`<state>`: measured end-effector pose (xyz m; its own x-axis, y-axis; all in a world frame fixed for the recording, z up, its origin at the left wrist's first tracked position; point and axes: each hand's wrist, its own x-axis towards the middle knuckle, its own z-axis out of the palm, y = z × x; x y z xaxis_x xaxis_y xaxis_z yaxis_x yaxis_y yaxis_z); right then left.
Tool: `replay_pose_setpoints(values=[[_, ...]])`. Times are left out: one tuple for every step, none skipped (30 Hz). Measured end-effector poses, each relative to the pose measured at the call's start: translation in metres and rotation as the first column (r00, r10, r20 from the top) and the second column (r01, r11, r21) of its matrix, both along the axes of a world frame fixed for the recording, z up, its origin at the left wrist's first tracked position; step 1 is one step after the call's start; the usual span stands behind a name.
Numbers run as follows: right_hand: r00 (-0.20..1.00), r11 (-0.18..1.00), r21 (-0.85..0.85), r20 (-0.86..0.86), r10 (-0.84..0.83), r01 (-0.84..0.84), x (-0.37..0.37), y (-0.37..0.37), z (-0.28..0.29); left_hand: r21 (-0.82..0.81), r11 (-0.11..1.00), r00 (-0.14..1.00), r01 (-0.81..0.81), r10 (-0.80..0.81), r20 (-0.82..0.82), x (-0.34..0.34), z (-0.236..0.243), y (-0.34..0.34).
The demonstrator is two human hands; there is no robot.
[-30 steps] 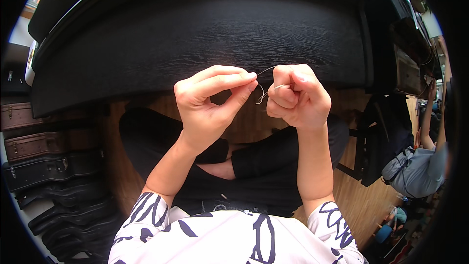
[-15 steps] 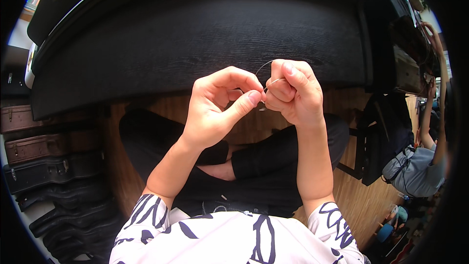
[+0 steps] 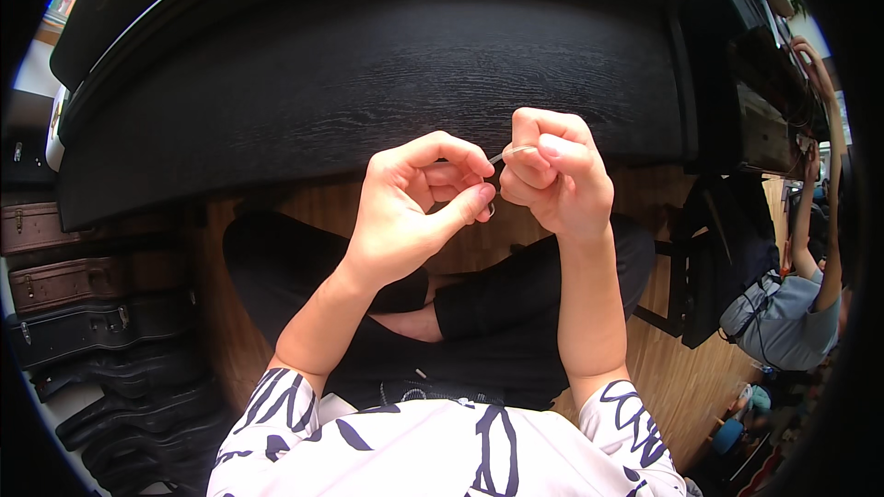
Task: The person sits on the floor and manipulates a thin metal wire by hand, bending it into a circular loop. They repeatedly adjust the shape of the loop and then place it on a black piano bench. The person then picks up a longer, thicker wire and begins to bend it into a larger loop.
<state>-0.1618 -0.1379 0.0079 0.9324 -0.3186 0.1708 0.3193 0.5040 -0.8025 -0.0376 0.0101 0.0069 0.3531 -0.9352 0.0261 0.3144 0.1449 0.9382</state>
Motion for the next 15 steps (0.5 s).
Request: replay_pose_setpoints(values=[[1.0, 1.0, -0.022, -0.001, -0.012, 0.012, -0.0002, 0.0001, 0.0003, -0.009, 1.0, 1.0, -0.004, 0.004, 0.015, 0.0004, -0.0003, -0.0003], [1.0, 0.999, -0.044, -0.002, -0.024, 0.023, -0.0005, 0.0003, 0.0005, -0.018, 1.0, 1.0, -0.007, 0.008, 0.029, 0.0007, -0.0004, -0.0004], [0.999, 0.997, -0.066, -0.003, -0.037, 0.037, -0.0012, 0.0003, 0.0003, -0.014, 1.0, 0.999, -0.012, 0.012, 0.035, 0.0004, 0.0003, -0.0003], [0.999, 0.997, -0.061, 0.004, -0.039, 0.039, -0.0019, 0.0, -0.0001, -0.009, 1.0, 0.999, -0.016, 0.017, 0.041, -0.0001, 0.0019, -0.0001], [0.999, 0.998, -0.057, 0.01, -0.041, 0.041, -0.0025, -0.0004, -0.0005, -0.005, 1.0, 0.999, -0.021, 0.021, 0.046, -0.0004, 0.0026, -0.0002], [0.999, 0.998, -0.052, 0.018, -0.04, 0.041, -0.0026, -0.0004, -0.0004, -0.021, 0.999, 0.999, -0.029, 0.03, 0.045, -0.0001, 0.0018, 0.0004], [0.999, 0.999, -0.032, 0.022, -0.039, 0.039, -0.0029, -0.0004, 0.0, -0.036, 0.999, 0.998, -0.037, 0.039, 0.043, 0.0004, 0.0, 0.0007], [0.999, 0.999, -0.012, 0.027, -0.037, 0.038, -0.0033, -0.0004, 0.0008, -0.052, 0.998, 0.998, -0.046, 0.048, 0.042, 0.0008, -0.0013, 0.0008], [0.999, 0.999, 0.007, 0.03, -0.038, 0.038, -0.0039, -0.0006, 0.0011, -0.079, 0.994, 0.993, -0.072, 0.078, 0.083, 0.0008, -0.0022, -0.0001], [0.998, 0.999, 0.011, 0.035, -0.044, 0.043, -0.0042, -0.0007, 0.0012, -0.107, 0.99, 0.986, -0.096, 0.11, 0.124, 0.0006, -0.003, -0.0014], [0.998, 0.999, 0.015, 0.04, -0.049, 0.048, -0.0043, -0.0009, 0.0013, -0.137, 0.983, 0.976, -0.12, 0.142, 0.163, 0.0004, -0.0041, -0.0026], [0.997, 0.998, 0.018, 0.045, -0.056, 0.055, -0.0048, -0.0014, 0.0017, -0.182, 0.973, 0.967, -0.138, 0.173, 0.187, 0.0002, -0.0074, -0.0039], [0.997, 0.998, 0.025, 0.047, -0.061, 0.06, -0.0053, -0.002, 0.0021, -0.185, 0.969, 0.948, -0.163, 0.206, 0.242, 0.0004, -0.0072, -0.004], [0.997, 0.997, 0.032, 0.048, -0.066, 0.064, -0.0059, -0.0027, 0.0025, -0.19, 0.964, 0.925, -0.187, 0.238, 0.295, 0.0008, -0.0065, -0.0038], [0.996, 0.997, 0.041, 0.05, -0.07, 0.068, -0.0058, -0.0031, 0.0026, -0.194, 0.958, 0.898, -0.212, 0.27, 0.349, 0.0012, -0.0055, -0.0033]])
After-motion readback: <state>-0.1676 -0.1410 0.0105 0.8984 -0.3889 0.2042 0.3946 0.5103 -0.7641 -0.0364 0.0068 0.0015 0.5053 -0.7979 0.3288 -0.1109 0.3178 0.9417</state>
